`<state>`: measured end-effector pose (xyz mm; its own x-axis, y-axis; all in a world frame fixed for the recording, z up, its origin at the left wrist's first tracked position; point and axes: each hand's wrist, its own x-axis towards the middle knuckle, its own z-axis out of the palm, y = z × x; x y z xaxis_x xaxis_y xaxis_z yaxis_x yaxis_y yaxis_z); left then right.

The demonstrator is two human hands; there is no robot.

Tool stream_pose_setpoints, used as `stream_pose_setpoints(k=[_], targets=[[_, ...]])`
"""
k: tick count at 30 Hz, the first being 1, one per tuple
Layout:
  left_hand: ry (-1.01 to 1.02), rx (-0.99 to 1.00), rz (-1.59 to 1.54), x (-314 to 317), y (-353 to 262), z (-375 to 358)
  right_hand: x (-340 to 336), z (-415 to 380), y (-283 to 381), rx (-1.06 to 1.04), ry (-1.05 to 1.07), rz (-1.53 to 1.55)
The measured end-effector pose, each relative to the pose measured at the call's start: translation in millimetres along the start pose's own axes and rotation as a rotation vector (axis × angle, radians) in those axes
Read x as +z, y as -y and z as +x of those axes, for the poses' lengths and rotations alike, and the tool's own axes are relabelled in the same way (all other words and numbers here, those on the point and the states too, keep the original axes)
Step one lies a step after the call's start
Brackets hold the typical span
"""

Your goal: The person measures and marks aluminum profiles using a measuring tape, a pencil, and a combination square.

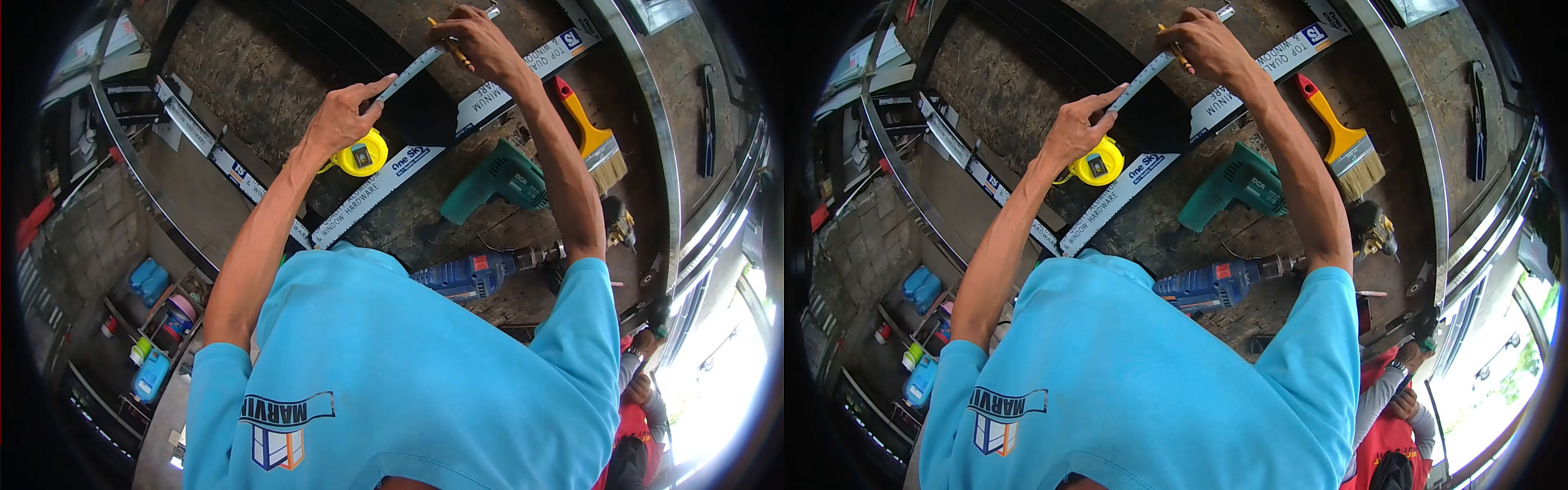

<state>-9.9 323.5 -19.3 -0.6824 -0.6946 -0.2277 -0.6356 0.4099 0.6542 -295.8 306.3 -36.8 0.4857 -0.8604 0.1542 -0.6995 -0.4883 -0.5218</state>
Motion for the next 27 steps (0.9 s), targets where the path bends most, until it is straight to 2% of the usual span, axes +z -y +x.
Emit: stream_pose_setpoints(k=[1, 3, 4, 6, 7, 9, 10, 11, 13, 16, 17, 19, 21, 23, 25, 27], targets=[[0.001, -0.001, 0.001, 0, 0, 0, -2, -1, 4, 0.0, -0.001, 0.001], [0.0, 0.0, 0.003, 0, 0, 0, -5, -2, 12, 0.242, 0.0, 0.2], [-0.001, -0.001, 0.003, 0, 0, 0, -8, -4, 15, 0.241, 0.0, 0.201], [0.003, -0.006, 0.013, 0, 0, 0, -18, -11, 21, 0.279, -0.2, 0.178], [0.003, -0.007, 0.012, 0, -1, 1, -27, -14, 26, 0.279, -0.199, 0.179], [0.011, -0.01, 0.026, -2, -3, 1, -44, -21, 33, 0.427, -0.241, 0.535], [0.01, -0.012, 0.026, -3, -3, 2, -38, -32, 30, 0.465, -0.259, 0.954], [0.011, -0.014, 0.022, -3, -3, 2, -31, -37, 30, 0.466, -0.258, 0.955], [0.015, -0.017, 0.016, -1, -2, 1, -24, -44, 33, 0.326, -0.428, 0.674], [-0.021, 0.015, -0.015, 1, 1, 0, -26, -52, 46, 0.41, -0.393, 0.555], [-0.037, 0.031, -0.022, 2, 1, 0, -24, -54, 45, 0.408, -0.392, 0.556], [-0.057, 0.043, -0.029, 1, -1, 0, -14, -59, 43, 0.406, -0.304, 0.778], [-0.003, -0.019, -0.008, -2, -5, 0, -4, -59, 51, 0.433, -0.256, 0.812], [0.005, -0.029, -0.012, -3, -6, 1, 6, -54, 66, 0.496, -0.153, 1.037], [0.011, -0.038, -0.016, -4, -7, 0, 28, -51, 78, 0.529, -0.201, 1.012], [0.028, -0.055, -0.025, -5, -8, 0, 37, -48, 96, 0.534, -0.415, 0.942]])
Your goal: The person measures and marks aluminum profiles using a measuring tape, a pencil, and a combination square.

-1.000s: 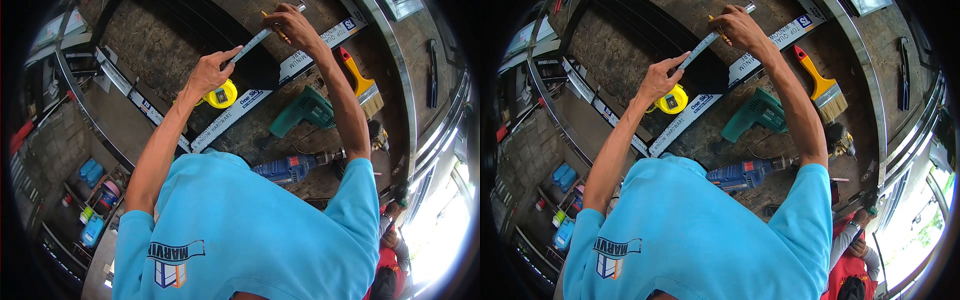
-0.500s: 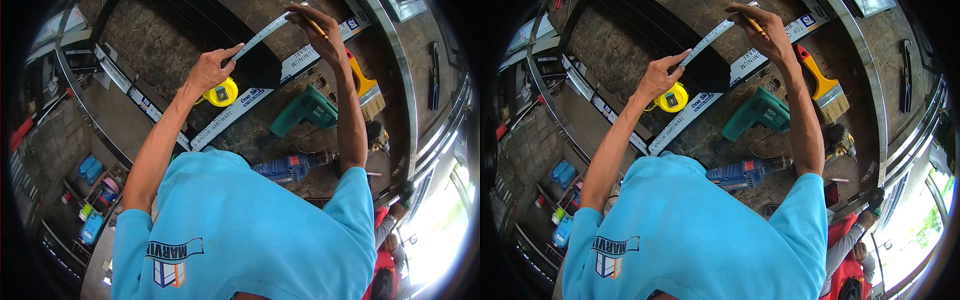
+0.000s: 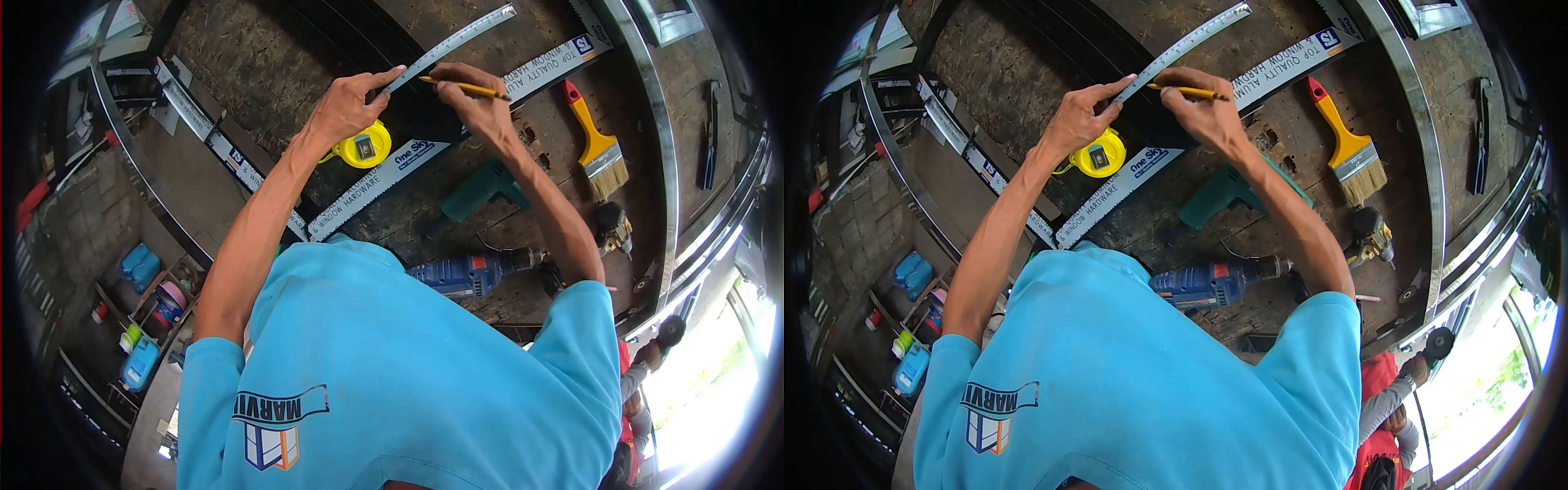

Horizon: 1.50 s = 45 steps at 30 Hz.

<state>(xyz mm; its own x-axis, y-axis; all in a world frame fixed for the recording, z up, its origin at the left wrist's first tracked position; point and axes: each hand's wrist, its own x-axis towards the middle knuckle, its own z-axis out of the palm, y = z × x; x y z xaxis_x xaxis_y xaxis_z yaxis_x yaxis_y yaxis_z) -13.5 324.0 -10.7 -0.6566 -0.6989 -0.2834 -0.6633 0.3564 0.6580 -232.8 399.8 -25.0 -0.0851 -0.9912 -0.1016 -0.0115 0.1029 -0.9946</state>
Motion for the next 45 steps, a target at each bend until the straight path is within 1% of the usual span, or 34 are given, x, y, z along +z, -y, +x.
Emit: stream_pose_setpoints(k=[1, 3, 4, 6, 7, 9, 10, 11, 14, 16, 17, 18, 20, 24, 26, 32, 45], targets=[[-0.006, -0.002, -0.003, 2, 2, 0, 6, -4, 5, 0.024, -0.015, -0.032], [-0.062, 0.089, -0.004, 6, 8, 0, 14, -7, 6, -0.072, -0.09, -0.13], [-0.066, 0.085, -0.005, 6, 9, 1, 16, -7, 5, -0.11, -0.135, -0.158], [-0.092, 0.117, -0.036, 8, 11, 1, 19, -4, 3, -0.097, -0.143, -0.137], [-0.089, 0.113, -0.041, 6, 8, -1, 19, -5, 1, -0.083, -0.161, -0.119], [-0.022, 0.034, 0.01, 2, 2, 0, 23, -4, 0, -0.074, -0.195, -0.138], [-0.021, 0.034, 0.007, 3, 3, 0, 26, -4, -1, -0.068, -0.234, -0.153], [-0.032, 0.053, 0.012, 4, 5, 0, 29, -4, -5, -0.119, -0.291, -0.191], [-0.07, 0.096, 0.005, 6, 10, 0, 34, -3, -13, -0.146, -0.325, -0.183], [-0.096, 0.131, -0.016, 7, 8, 1, 35, -4, -14, -0.157, -0.323, -0.23], [-0.065, 0.1, 0.005, 5, 7, 1, 35, -3, -15, -0.174, -0.32, -0.273], [-0.031, 0.067, 0.028, 3, 5, 1, 35, -3, -15, -0.172, -0.319, -0.276], [-0.037, 0.072, 0.025, 4, 7, 0, 36, -2, -17, -0.231, -0.344, -0.269], [-0.037, 0.07, 0.04, 5, 8, 0, 36, -3, -16, -0.223, -0.341, -0.285], [-0.046, 0.08, 0.035, 7, 10, 0, 36, -2, -18, -0.254, -0.352, -0.272], [-0.043, 0.081, 0.032, 6, 10, 0, 36, -3, -16, -0.233, -0.349, -0.314], [-0.047, 0.103, 0.032, 7, 11, -1, 36, -4, -16, -0.214, -0.334, -0.288]])
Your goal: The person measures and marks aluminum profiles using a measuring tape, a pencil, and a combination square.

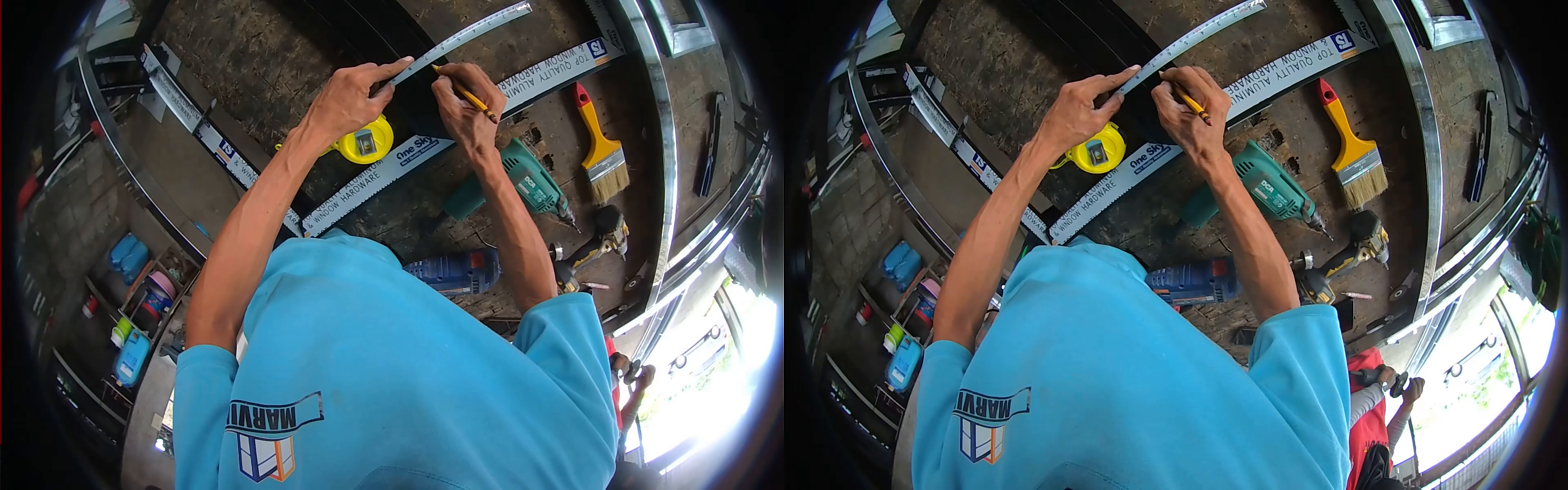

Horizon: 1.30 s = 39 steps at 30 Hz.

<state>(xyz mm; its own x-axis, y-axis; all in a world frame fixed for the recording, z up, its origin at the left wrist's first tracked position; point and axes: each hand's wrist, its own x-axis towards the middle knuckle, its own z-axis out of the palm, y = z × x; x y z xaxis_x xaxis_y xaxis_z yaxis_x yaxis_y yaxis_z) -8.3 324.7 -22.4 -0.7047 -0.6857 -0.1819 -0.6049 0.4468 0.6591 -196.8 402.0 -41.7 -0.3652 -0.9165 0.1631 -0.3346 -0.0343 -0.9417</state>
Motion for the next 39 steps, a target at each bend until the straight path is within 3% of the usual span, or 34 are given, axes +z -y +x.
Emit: stream_pose_setpoints(k=[27, 29, 34, 39], targets=[[0.02, -0.037, -0.023, -2, -2, 1, -1, 2, 6, -0.033, -0.016, -0.068], [0.01, -0.035, -0.013, -1, -2, 2, -8, 4, 11, 0.336, -0.158, 0.391], [0.028, -0.075, 0.003, -5, -8, 2, -20, -3, 20, 0.286, -0.268, 0.193], [-0.041, -0.035, -0.077, 2, 2, -6, -6, -25, 25, 0.342, -0.266, 0.297]])
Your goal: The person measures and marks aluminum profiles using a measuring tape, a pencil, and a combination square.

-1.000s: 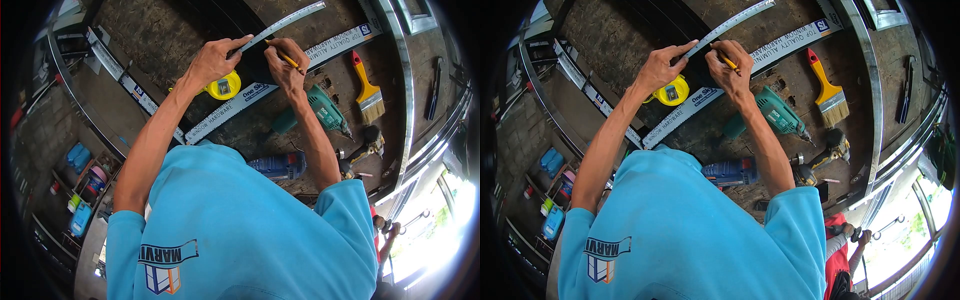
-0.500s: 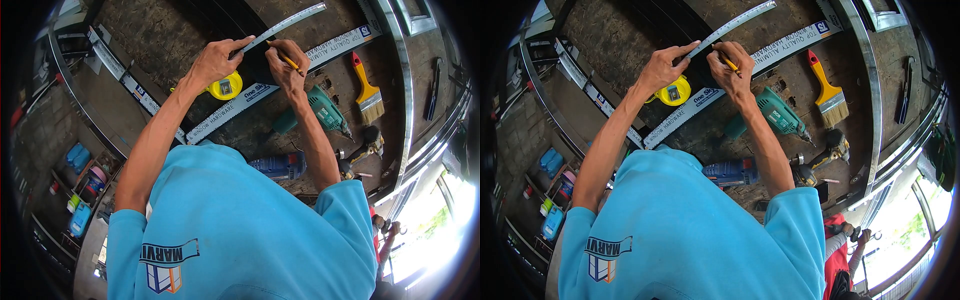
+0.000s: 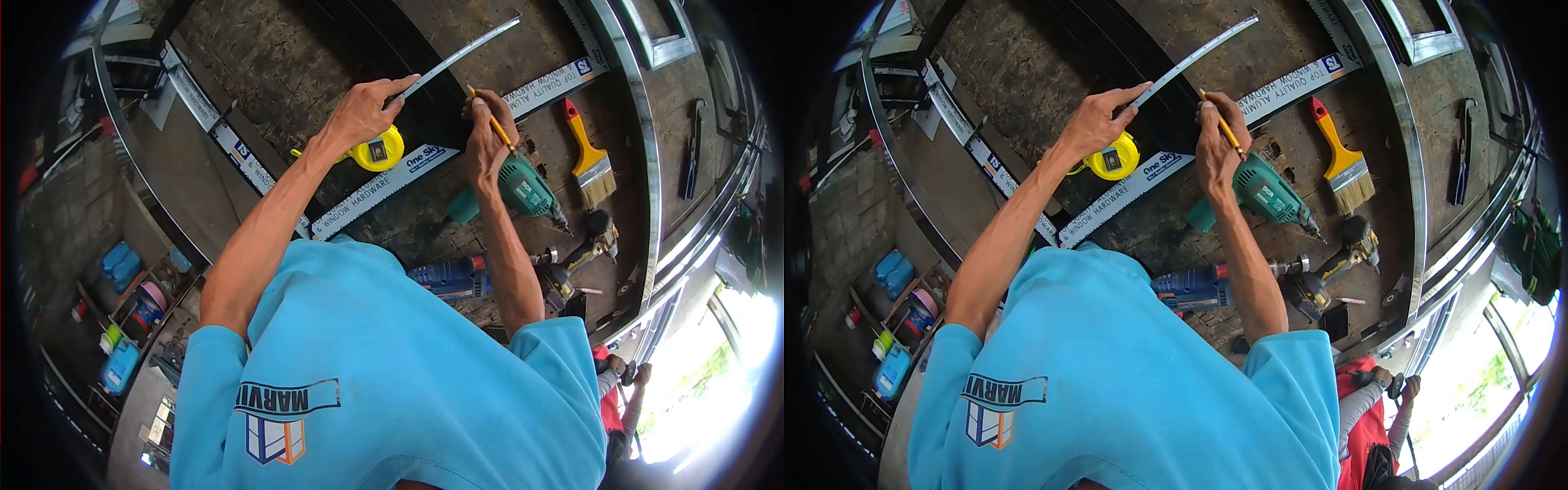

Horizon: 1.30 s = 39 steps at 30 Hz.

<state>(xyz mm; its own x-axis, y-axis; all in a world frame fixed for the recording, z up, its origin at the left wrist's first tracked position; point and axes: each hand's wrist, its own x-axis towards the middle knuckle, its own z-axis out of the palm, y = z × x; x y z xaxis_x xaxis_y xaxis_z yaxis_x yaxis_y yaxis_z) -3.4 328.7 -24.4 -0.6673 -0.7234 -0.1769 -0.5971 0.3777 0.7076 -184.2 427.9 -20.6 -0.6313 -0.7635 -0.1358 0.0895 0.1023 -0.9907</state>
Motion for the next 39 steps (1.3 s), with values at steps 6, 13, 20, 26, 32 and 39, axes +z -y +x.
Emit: stream_pose_setpoints(k=[6, 13, 20, 26, 32, 39], targets=[[0.014, -0.058, -0.121, -8, -4, -14, 5, -6, -14, -0.048, -0.03, -0.013], [0.089, -0.047, -0.067, -10, 6, -19, 0, -5, -20, -0.052, 0.003, -0.031], [0.112, -0.097, -0.095, -13, 3, -19, -2, -5, -18, -0.028, 0.051, -0.049], [0.12, -0.11, -0.072, -14, 2, -20, -2, -4, -18, -0.047, 0.043, -0.091], [0.063, -0.083, -0.076, -12, 3, -25, 0, -4, -19, -0.076, 0.02, -0.111], [0.036, -0.067, -0.057, -11, 6, -29, -1, -4, -17, -0.061, 0.024, -0.13]])
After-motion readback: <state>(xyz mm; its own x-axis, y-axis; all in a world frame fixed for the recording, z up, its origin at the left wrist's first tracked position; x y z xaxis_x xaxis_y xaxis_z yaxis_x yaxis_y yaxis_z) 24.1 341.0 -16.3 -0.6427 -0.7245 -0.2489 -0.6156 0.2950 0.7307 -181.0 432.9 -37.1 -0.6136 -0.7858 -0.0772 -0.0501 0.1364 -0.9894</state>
